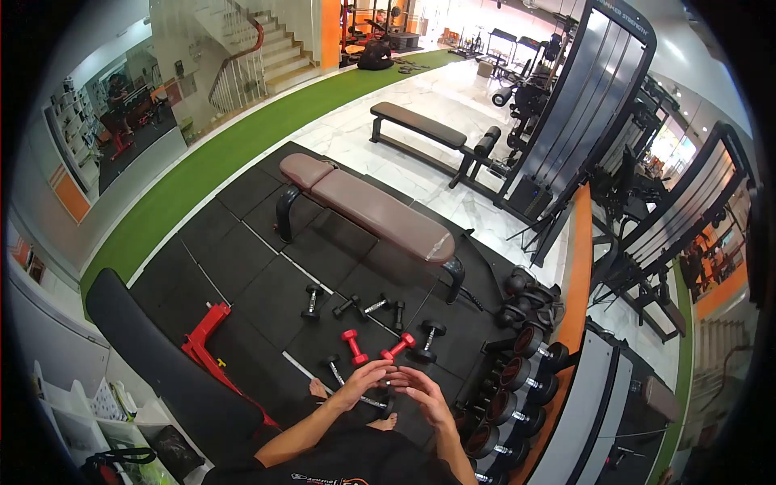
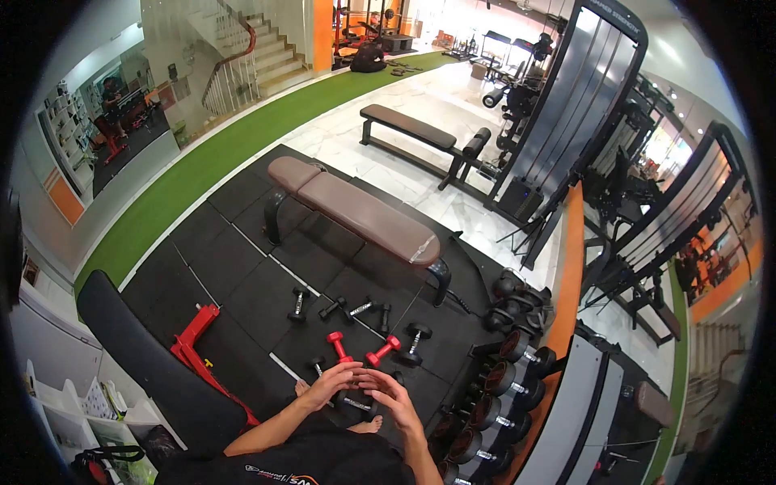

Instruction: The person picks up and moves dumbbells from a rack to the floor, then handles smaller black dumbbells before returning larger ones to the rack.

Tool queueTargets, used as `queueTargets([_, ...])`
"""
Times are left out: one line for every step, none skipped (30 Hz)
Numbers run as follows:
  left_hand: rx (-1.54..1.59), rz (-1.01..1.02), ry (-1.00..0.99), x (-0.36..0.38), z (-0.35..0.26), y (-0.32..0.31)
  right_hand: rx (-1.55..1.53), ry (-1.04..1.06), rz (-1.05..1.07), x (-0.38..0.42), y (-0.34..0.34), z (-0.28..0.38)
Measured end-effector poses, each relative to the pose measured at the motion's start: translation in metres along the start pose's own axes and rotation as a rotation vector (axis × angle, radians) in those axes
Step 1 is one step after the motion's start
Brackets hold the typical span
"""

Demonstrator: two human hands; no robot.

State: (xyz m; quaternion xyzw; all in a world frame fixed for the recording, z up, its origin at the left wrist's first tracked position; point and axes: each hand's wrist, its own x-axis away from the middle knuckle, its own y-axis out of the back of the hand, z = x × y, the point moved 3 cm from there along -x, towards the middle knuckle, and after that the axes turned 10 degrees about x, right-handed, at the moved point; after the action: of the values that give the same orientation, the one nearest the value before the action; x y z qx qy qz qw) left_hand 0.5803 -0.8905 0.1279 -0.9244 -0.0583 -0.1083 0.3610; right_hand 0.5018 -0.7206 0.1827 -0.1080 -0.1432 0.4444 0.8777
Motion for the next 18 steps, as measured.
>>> queueTargets([0.011,0.007,-0.001,0.0,-0.003,0.003,0.005,0.003,-0.004,-0.004,-0.002,0.0])
queueTargets([0.021,0.016,-0.003,-0.002,-0.008,0.006,0.011,0.007,-0.009,-0.008,-0.004,0.0])
queueTargets([0.033,0.038,-0.016,-0.005,-0.014,0.01,0.016,0.012,-0.016,-0.014,-0.008,-0.001])
queueTargets([0.045,0.059,-0.027,-0.007,-0.022,0.014,0.008,0.017,-0.029,-0.019,-0.013,0.0])
queueTargets([0.058,0.08,-0.035,-0.009,-0.03,0.018,0.0,0.021,-0.042,-0.026,-0.02,0.001])
queueTargets([0.047,0.082,-0.037,-0.01,-0.038,0.023,-0.008,0.025,-0.055,-0.032,-0.028,0.002])
queueTargets([0.039,0.082,-0.04,-0.011,-0.047,0.028,-0.019,0.027,-0.072,-0.039,-0.034,0.0])
queueTargets([0.032,0.08,-0.046,-0.011,-0.055,0.033,-0.034,0.035,-0.073,-0.046,-0.044,0.0])
queueTargets([0.042,0.081,-0.038,-0.011,-0.064,0.039,-0.049,0.043,-0.073,-0.054,-0.054,0.001])
queueTargets([0.051,0.083,-0.03,-0.01,-0.074,0.044,-0.064,0.051,-0.073,-0.062,-0.064,0.002])
queueTargets([0.061,0.083,-0.021,-0.009,-0.081,0.051,-0.051,0.038,-0.068,-0.069,-0.071,0.0])
queueTargets([0.065,0.082,-0.022,-0.009,-0.087,0.058,-0.04,0.026,-0.065,-0.076,-0.079,-0.002])
queueTargets([0.068,0.08,-0.021,-0.009,-0.092,0.066,-0.03,0.013,-0.062,-0.083,-0.086,-0.005])
queueTargets([0.071,0.077,-0.018,-0.009,-0.096,0.074,-0.022,0.008,-0.064,-0.09,-0.093,-0.007])
queueTargets([0.068,0.084,-0.018,-0.009,-0.1,0.083,-0.014,0.002,-0.066,-0.096,-0.099,-0.008])
queueTargets([0.065,0.091,-0.017,-0.01,-0.103,0.092,-0.007,-0.004,-0.067,-0.103,-0.104,-0.009])
queueTargets([0.062,0.097,-0.017,-0.01,-0.107,0.1,-0.007,-0.007,-0.077,-0.11,-0.11,-0.009])
queueTargets([0.066,0.096,-0.002,-0.007,-0.112,0.109,-0.009,-0.008,-0.086,-0.116,-0.116,-0.01])
